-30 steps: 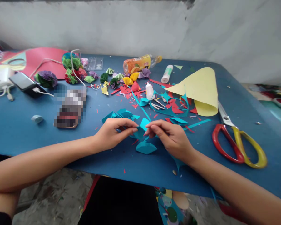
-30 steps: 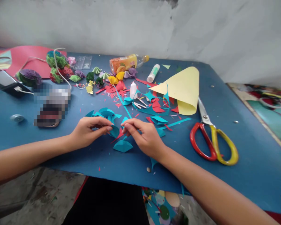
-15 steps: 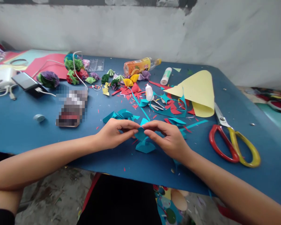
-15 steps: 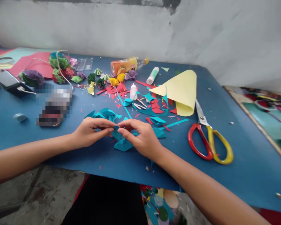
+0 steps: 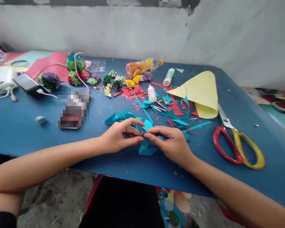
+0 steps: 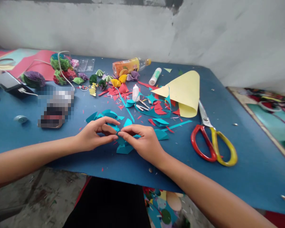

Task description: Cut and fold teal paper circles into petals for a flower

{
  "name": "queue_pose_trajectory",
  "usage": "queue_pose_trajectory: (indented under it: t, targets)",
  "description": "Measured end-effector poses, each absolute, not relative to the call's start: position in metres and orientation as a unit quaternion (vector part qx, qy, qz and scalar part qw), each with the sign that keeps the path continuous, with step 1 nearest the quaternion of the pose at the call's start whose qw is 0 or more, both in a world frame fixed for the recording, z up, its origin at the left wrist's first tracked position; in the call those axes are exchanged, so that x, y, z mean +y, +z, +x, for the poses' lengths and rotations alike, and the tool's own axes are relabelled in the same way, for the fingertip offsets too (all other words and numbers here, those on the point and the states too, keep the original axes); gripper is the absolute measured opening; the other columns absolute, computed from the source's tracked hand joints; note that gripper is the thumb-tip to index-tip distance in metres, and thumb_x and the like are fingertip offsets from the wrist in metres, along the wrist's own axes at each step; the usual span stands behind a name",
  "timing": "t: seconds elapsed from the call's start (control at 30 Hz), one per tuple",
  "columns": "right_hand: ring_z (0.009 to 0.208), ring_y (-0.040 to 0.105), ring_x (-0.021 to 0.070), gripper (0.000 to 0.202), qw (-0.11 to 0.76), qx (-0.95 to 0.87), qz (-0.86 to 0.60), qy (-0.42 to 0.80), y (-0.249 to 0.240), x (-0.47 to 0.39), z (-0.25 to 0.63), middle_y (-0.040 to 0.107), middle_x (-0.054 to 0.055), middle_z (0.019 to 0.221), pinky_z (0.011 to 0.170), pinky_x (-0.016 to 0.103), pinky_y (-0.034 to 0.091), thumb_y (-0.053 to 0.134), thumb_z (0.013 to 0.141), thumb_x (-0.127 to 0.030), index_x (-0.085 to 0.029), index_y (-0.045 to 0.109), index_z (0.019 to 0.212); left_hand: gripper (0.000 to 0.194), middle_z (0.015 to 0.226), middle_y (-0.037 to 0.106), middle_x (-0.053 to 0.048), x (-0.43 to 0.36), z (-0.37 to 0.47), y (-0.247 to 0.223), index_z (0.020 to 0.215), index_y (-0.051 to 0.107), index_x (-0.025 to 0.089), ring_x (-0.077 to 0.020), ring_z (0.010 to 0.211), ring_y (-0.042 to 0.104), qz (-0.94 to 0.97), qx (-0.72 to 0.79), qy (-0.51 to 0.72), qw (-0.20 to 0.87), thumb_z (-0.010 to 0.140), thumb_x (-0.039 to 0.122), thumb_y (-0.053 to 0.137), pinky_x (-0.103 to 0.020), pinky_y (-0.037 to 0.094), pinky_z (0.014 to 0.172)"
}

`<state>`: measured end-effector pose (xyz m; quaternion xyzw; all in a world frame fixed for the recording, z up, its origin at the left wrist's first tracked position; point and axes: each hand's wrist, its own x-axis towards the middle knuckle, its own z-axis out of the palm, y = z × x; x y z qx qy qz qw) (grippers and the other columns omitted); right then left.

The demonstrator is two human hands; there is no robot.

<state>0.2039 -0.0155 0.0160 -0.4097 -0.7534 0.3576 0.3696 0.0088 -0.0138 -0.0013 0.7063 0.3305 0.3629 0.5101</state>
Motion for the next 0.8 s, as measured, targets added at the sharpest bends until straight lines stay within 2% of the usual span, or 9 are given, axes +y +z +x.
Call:
queue_pose_trajectory:
  t: [0.13,0.3,0.4,0.6,0.7,0.8]
  targets:
    - [0.066,0.063,0.0129,0.006,0.396,-0.743,-0.396,0.367,0.0174,-0.0162,0.203,0.07,0.0,0.072,0.064,0.023,0.051,0.067,0.078,-0.023,-0.019,0.069,0.074,0.037,0.076,0.07,-0.002,-0.0151,0.0115,0.0003,0.108,0.056,0.012,-0.0118,0.069,0.067,0.669,0.342,0.342,0.564,0.074,0.02,0.069,-0.018,0.054,0.062]
    - [0.064,0.061,0.0121,0.009,0.435,-0.709,-0.371,0.413,0.0155,-0.0147,0.201,0.065,0.0,0.07,0.057,0.021,0.05,0.071,0.075,-0.025,-0.019,0.068,0.07,0.014,0.073,0.072,-0.003,-0.0138,0.015,-0.0014,0.086,0.069,0.011,-0.0097,0.062,0.065,0.631,0.359,0.391,0.566,0.075,0.021,0.067,-0.017,0.053,0.059]
    - [0.066,0.062,0.0118,0.007,0.446,-0.683,-0.384,0.432,0.014,-0.0147,0.2005,0.066,0.0,0.071,0.06,0.021,0.051,0.072,0.073,-0.025,-0.019,0.069,0.072,0.011,0.072,0.072,-0.003,-0.0135,0.016,0.0001,0.08,0.072,0.012,-0.01,0.061,0.065,0.633,0.381,0.424,0.523,0.073,0.02,0.069,-0.016,0.053,0.057]
    - [0.057,0.061,0.0114,0.009,0.425,-0.646,-0.442,0.455,0.0155,-0.0128,0.2012,0.066,-0.002,0.063,0.057,0.022,0.052,0.074,0.07,-0.026,-0.019,0.068,0.071,0.011,0.065,0.071,-0.002,-0.0126,0.0141,0.0003,0.078,0.072,0.012,-0.0086,0.055,0.063,0.617,0.407,0.476,0.477,0.07,0.021,0.072,-0.016,0.054,0.053]
    - [0.056,0.061,0.0112,0.011,0.417,-0.648,-0.444,0.457,0.0142,-0.0103,0.2027,0.065,-0.002,0.062,0.056,0.022,0.052,0.073,0.071,-0.028,-0.018,0.067,0.071,0.018,0.07,0.071,-0.002,-0.0109,0.0125,-0.0019,0.086,0.069,0.012,-0.0094,0.06,0.065,0.611,0.393,0.468,0.503,0.071,0.021,0.072,-0.016,0.056,0.055]
    - [0.06,0.062,0.0118,0.014,0.414,-0.668,-0.429,0.446,0.0117,-0.0086,0.2043,0.066,-0.001,0.068,0.056,0.022,0.052,0.072,0.073,-0.029,-0.018,0.067,0.081,0.025,0.07,0.068,-0.001,-0.0108,0.0115,-0.0017,0.095,0.065,0.012,-0.0086,0.058,0.064,0.627,0.386,0.442,0.513,0.072,0.022,0.07,-0.016,0.056,0.055]
